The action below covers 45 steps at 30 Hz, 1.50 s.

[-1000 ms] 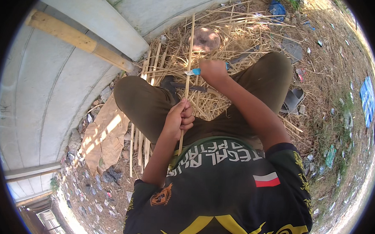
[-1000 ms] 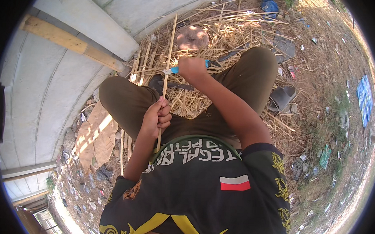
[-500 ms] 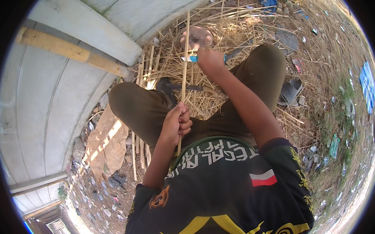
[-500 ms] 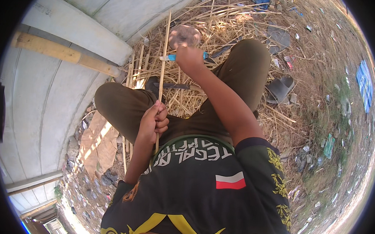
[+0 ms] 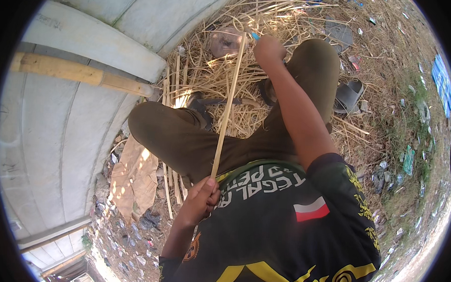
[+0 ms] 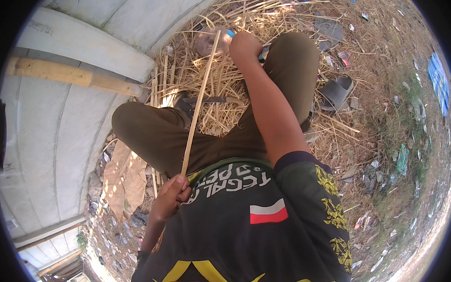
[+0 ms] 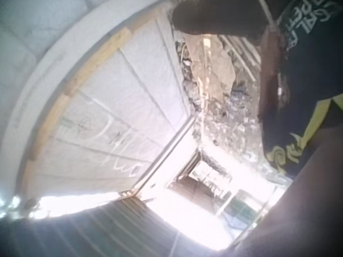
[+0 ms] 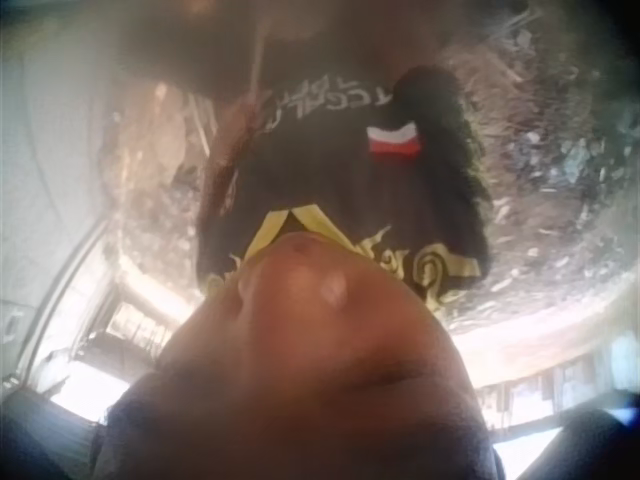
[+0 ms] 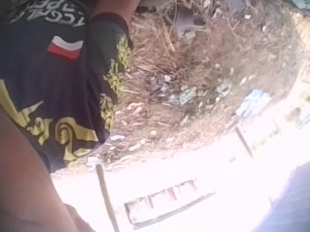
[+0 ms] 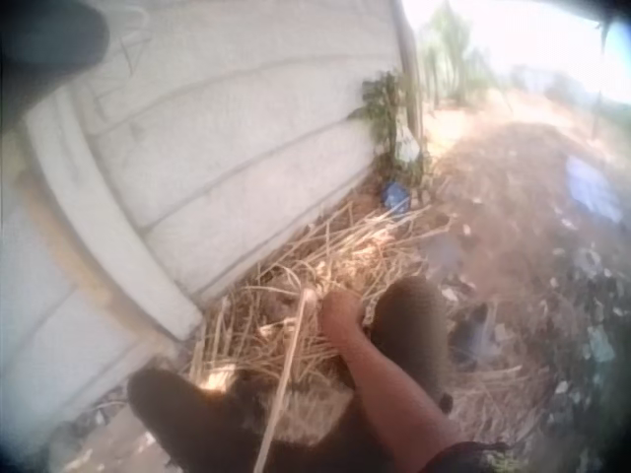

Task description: The person sits on the ground and uses a knife to shave the surface of a long bamboo stick. They hold the stick with their left hand and scrape the blade along its length with their right hand, creating thin shavings that fall onto the ground.

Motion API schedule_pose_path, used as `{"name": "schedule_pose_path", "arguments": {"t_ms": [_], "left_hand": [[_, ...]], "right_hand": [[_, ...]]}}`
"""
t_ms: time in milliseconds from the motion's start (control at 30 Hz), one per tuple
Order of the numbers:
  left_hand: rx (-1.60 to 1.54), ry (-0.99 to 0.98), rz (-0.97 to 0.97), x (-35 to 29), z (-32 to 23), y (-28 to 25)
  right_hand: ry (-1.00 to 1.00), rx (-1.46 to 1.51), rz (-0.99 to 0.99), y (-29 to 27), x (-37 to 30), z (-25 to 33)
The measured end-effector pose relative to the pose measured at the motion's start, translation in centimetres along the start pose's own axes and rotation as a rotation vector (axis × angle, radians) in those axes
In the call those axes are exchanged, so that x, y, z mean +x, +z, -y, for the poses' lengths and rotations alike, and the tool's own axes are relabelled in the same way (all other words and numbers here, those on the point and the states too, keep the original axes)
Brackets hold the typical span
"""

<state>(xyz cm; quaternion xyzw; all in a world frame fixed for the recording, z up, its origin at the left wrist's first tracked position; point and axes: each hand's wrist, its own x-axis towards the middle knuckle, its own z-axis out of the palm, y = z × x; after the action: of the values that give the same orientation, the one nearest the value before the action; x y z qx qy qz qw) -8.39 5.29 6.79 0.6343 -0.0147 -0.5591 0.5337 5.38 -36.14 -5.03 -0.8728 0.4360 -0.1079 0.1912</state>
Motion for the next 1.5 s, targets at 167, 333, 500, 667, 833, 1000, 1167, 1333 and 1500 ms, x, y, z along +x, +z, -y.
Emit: {"name": "schedule_pose_path", "arguments": {"t_ms": [167,333,500,667,833,1000,1167,1333,1500], "left_hand": [[0.156,0.0,-0.229,-5.3,0.8,-0.5],[0.101,0.061,-0.34,-2.8,2.3,-0.4],[0.666,0.362,-0.616,-0.1,4.8,-0.7],[0.964,0.448,-0.756,-0.9,3.9,0.4],[1.105,0.532,-0.802,-1.1,4.8,-0.1],[1.204,0.585,-0.843,-1.6,5.9,-0.7],[1.159,0.447,-0.85,-1.9,5.9,-0.1],[1.054,0.521,-1.037,-5.7,7.3,0.8],[0.818,0.286,-0.861,-4.5,8.7,-1.0]], "right_hand": [[-0.02,0.134,0.038,-1.7,-1.1,1.2],[-0.273,0.166,0.134,-2.2,-4.9,2.9],[-0.479,0.073,0.041,-1.3,-6.2,2.7],[-0.479,0.013,0.005,-0.8,-5.9,2.9],[-0.475,0.115,-0.073,0.2,-5.2,2.3],[-0.364,0.029,0.006,1.1,-3.4,1.5],[-0.359,-0.033,-0.003,1.2,-2.8,1.2],[-0.064,-0.172,0.1,0.9,2.1,-3.2],[-0.171,0.309,0.141,-1.7,-2.7,0.2]]}}
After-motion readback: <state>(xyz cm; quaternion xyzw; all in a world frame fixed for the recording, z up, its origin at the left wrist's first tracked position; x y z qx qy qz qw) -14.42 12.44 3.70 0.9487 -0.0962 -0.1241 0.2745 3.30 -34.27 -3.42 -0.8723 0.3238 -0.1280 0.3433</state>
